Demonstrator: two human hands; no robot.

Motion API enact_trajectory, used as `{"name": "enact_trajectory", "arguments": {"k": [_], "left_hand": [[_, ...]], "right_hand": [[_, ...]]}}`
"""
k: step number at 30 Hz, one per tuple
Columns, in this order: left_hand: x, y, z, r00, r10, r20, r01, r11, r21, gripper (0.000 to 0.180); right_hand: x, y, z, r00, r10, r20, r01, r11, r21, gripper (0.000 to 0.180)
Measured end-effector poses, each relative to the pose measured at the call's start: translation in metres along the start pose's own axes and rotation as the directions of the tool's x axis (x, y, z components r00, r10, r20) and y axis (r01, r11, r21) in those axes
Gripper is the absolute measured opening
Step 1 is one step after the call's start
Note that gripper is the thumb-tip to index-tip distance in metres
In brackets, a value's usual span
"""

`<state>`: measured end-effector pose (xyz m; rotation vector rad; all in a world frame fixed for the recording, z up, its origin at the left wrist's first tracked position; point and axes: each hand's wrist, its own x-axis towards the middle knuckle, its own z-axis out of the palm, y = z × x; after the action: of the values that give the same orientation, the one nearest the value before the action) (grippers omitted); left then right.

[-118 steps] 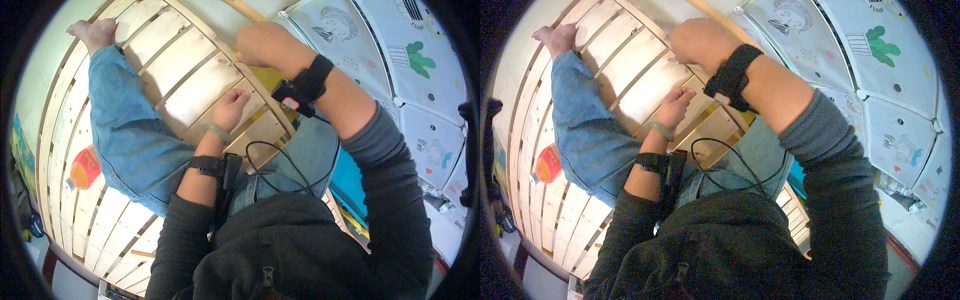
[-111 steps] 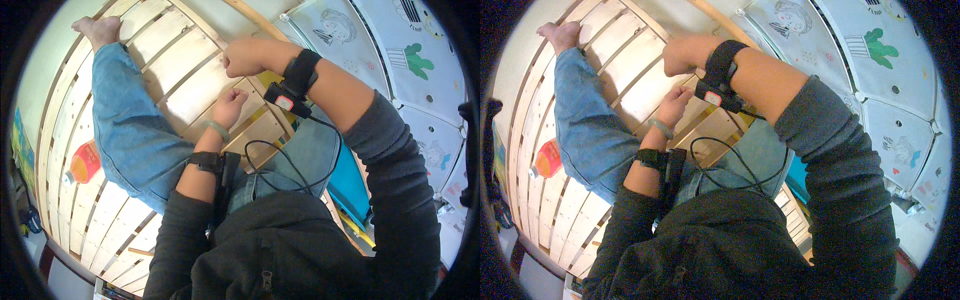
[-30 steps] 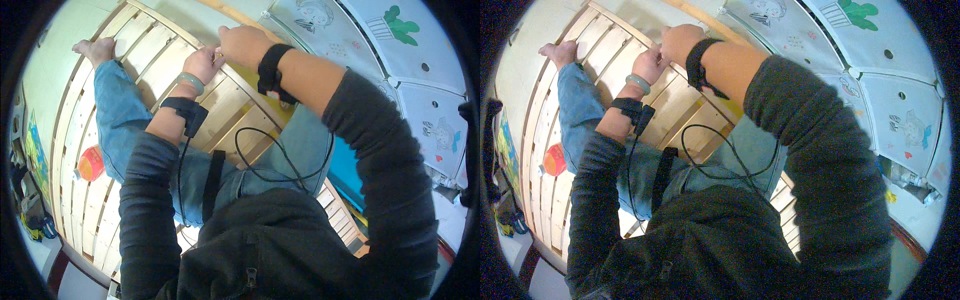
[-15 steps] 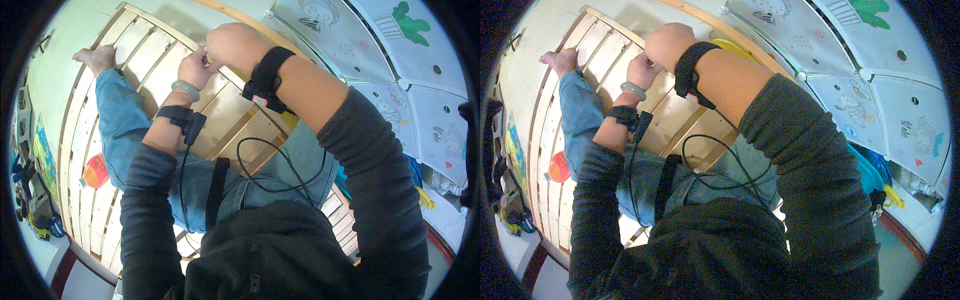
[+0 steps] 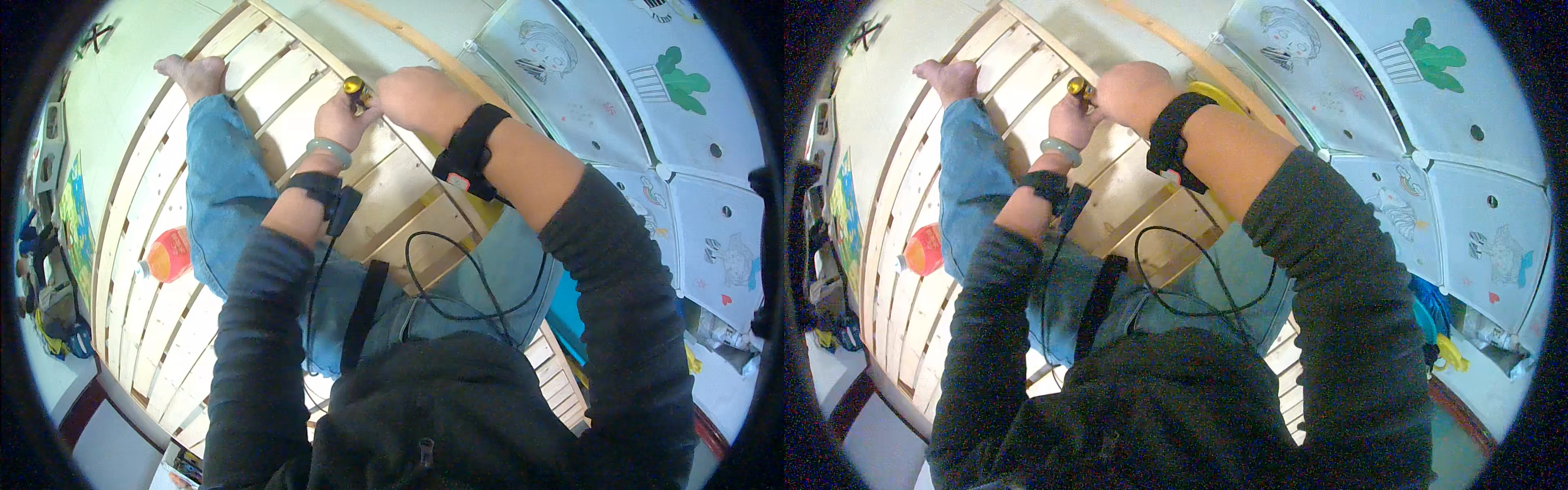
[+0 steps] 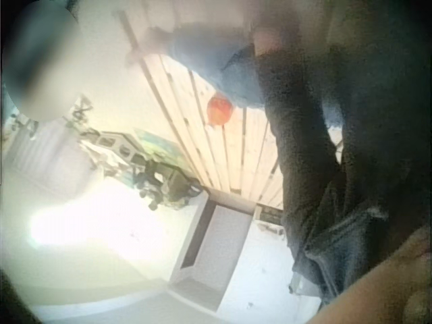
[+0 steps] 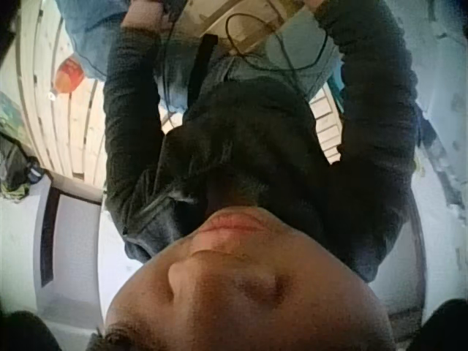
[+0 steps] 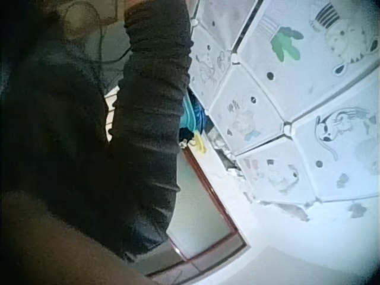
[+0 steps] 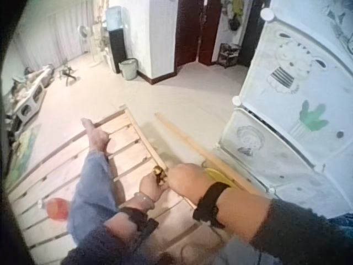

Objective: The person is assembling a wooden structure by screwing a curved wooden piece onto a slatted wooden base. They use a screwdriver to tighten screws into pre-drilled holes while sitting on the structure.

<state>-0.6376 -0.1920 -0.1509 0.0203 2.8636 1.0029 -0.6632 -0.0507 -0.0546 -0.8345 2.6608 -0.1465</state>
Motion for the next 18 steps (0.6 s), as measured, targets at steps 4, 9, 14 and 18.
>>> {"name": "enact_trajectory", "arguments": {"k": [4,9,14,18], "left_hand": [[0.006,0.007,0.008,0.993,0.038,-0.109,-0.055,0.986,-0.160,0.037],[0.008,0.009,0.008,0.996,0.086,-0.028,-0.088,0.990,-0.111,0.034],[0.005,0.013,-0.002,0.988,0.155,-0.006,-0.155,0.988,-0.007,0.025],[0.015,-0.003,-0.026,0.934,0.244,0.261,-0.202,0.963,-0.179,0.024]], "right_hand": [[0.001,0.002,-0.002,0.993,0.070,-0.094,-0.060,0.992,0.110,0.060],[0.009,0.011,-0.013,0.994,0.016,-0.105,-0.002,0.991,0.137,0.052],[0.017,-0.006,-0.010,0.995,0.097,0.007,-0.097,0.995,0.009,0.024],[0.026,-0.005,-0.016,0.984,0.055,0.167,-0.058,0.998,0.011,0.025]]}}
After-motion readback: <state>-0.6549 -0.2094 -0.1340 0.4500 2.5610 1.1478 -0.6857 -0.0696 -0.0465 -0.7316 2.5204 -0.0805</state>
